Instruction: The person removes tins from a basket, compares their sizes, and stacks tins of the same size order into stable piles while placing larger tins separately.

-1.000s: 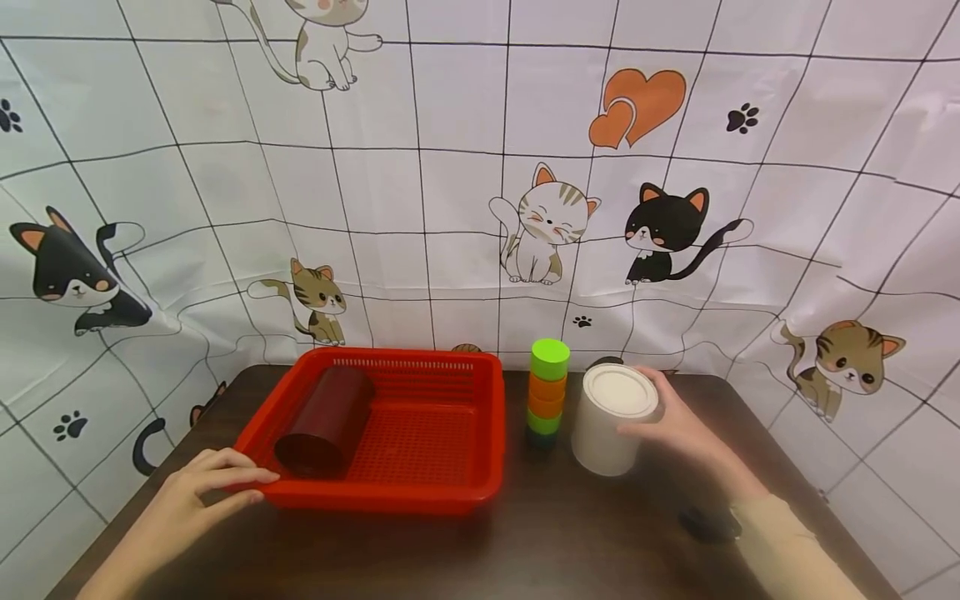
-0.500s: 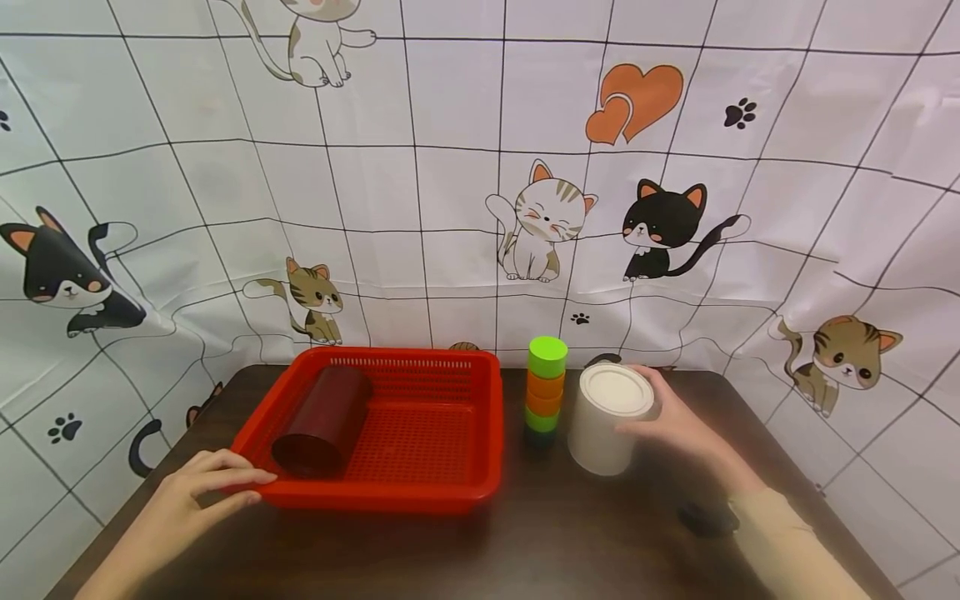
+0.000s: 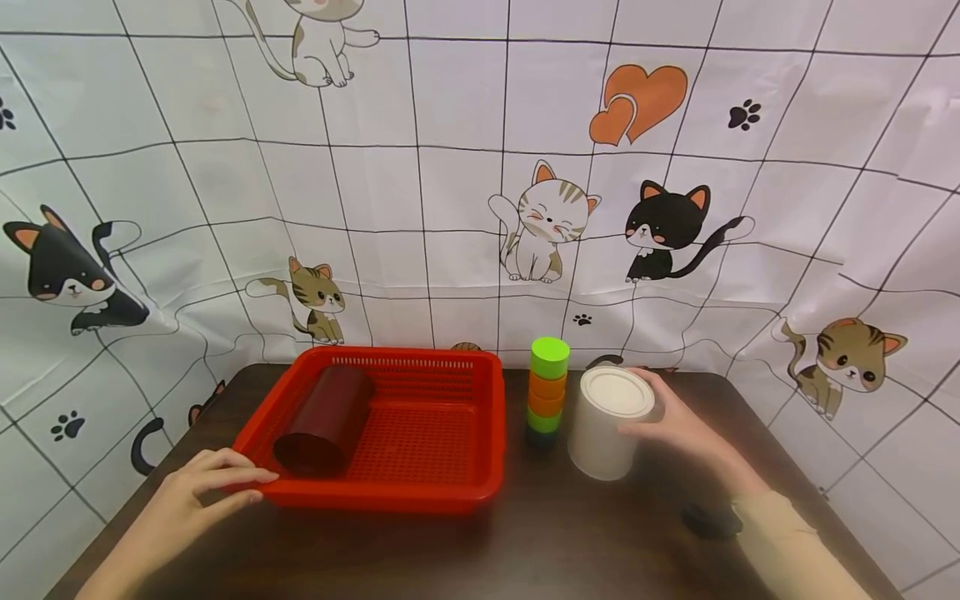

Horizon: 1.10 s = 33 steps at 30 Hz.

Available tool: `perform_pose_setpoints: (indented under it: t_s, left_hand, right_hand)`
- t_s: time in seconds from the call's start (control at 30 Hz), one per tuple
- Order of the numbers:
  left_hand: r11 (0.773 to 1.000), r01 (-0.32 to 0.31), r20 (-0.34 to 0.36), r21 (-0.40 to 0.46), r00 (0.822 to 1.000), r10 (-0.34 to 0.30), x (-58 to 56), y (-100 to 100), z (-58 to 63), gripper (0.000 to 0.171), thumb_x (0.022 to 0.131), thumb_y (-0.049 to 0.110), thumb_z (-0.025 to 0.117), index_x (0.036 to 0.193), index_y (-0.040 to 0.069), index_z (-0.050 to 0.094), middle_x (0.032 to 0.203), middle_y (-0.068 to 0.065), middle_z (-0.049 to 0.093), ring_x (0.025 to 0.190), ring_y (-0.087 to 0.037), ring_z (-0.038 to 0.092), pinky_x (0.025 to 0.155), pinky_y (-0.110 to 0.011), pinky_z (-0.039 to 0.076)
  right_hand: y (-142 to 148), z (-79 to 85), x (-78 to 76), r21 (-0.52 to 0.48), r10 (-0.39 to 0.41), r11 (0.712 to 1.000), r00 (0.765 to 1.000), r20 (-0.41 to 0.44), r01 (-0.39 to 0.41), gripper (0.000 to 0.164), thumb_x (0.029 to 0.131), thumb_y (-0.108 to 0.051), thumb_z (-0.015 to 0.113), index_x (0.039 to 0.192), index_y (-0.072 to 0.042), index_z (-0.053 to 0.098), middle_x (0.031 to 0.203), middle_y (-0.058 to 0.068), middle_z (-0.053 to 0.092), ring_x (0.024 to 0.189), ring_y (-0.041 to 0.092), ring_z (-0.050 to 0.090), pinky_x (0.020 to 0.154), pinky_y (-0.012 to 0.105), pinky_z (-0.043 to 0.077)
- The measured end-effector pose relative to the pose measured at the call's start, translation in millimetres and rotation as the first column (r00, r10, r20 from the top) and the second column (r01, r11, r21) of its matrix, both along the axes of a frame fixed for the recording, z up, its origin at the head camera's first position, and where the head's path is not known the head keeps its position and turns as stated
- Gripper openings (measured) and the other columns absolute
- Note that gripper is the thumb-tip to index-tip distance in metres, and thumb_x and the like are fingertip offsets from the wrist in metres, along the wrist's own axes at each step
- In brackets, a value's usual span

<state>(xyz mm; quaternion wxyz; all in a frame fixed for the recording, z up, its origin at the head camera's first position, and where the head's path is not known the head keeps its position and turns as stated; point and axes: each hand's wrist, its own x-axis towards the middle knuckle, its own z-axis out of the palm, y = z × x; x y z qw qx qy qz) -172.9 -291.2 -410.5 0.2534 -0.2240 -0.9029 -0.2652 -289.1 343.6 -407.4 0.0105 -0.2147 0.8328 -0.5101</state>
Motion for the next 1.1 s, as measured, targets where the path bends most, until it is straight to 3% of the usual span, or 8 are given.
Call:
perform_pose_setpoints:
  t_s: [0.4, 0.77, 1.1]
  left_hand:
    - [1.000, 0.003, -0.011, -0.001, 1.000, -0.003, 0.5, -1.5, -2.2, 0.043, 0.067, 0.010, 0.088, 0.098, 0.038, 0.076, 0.092, 0.021, 0.063, 0.090, 0.005, 0.046, 0.070, -0.023, 0.044]
    - [1.000, 0.011, -0.019, 0.007, 1.000, -0.011, 0.6, -1.2, -2.9, 0.043, 0.067, 0.010, 0.088, 0.098, 0.037, 0.076, 0.092, 0.020, 0.064, 0.090, 0.005, 0.047, 0.069, -0.023, 0.043]
    - [1.000, 0.015, -0.039, 0.005, 0.999, -0.015, -0.9, -0.5, -1.8, 0.044, 0.065, 0.007, 0.088, 0.097, 0.035, 0.077, 0.091, 0.020, 0.064, 0.089, 0.005, 0.046, 0.069, -0.023, 0.042]
  right_hand:
    - [4.4, 4.8, -2.2, 0.001, 0.060, 0.998, 0.997, 0.052, -0.060, 0.090, 0.085, -0.001, 0.072, 0.156, -0.004, 0.016, 0.136, -0.015, 0.042, 0.115, -0.010, 0.051, 0.083, 0.027, 0.053]
    - [11.2, 5.2, -5.5, 0.015, 0.075, 0.997, 0.997, 0.033, -0.076, 0.090, 0.083, 0.001, 0.073, 0.154, -0.007, 0.018, 0.137, -0.019, 0.046, 0.119, -0.010, 0.049, 0.087, 0.023, 0.049]
    - [12.7, 7.0, -4.8, 0.012, 0.090, 0.996, 0.994, 0.058, -0.091, 0.092, 0.084, 0.000, 0.071, 0.157, -0.013, 0.016, 0.137, -0.018, 0.045, 0.118, -0.009, 0.050, 0.086, 0.026, 0.052]
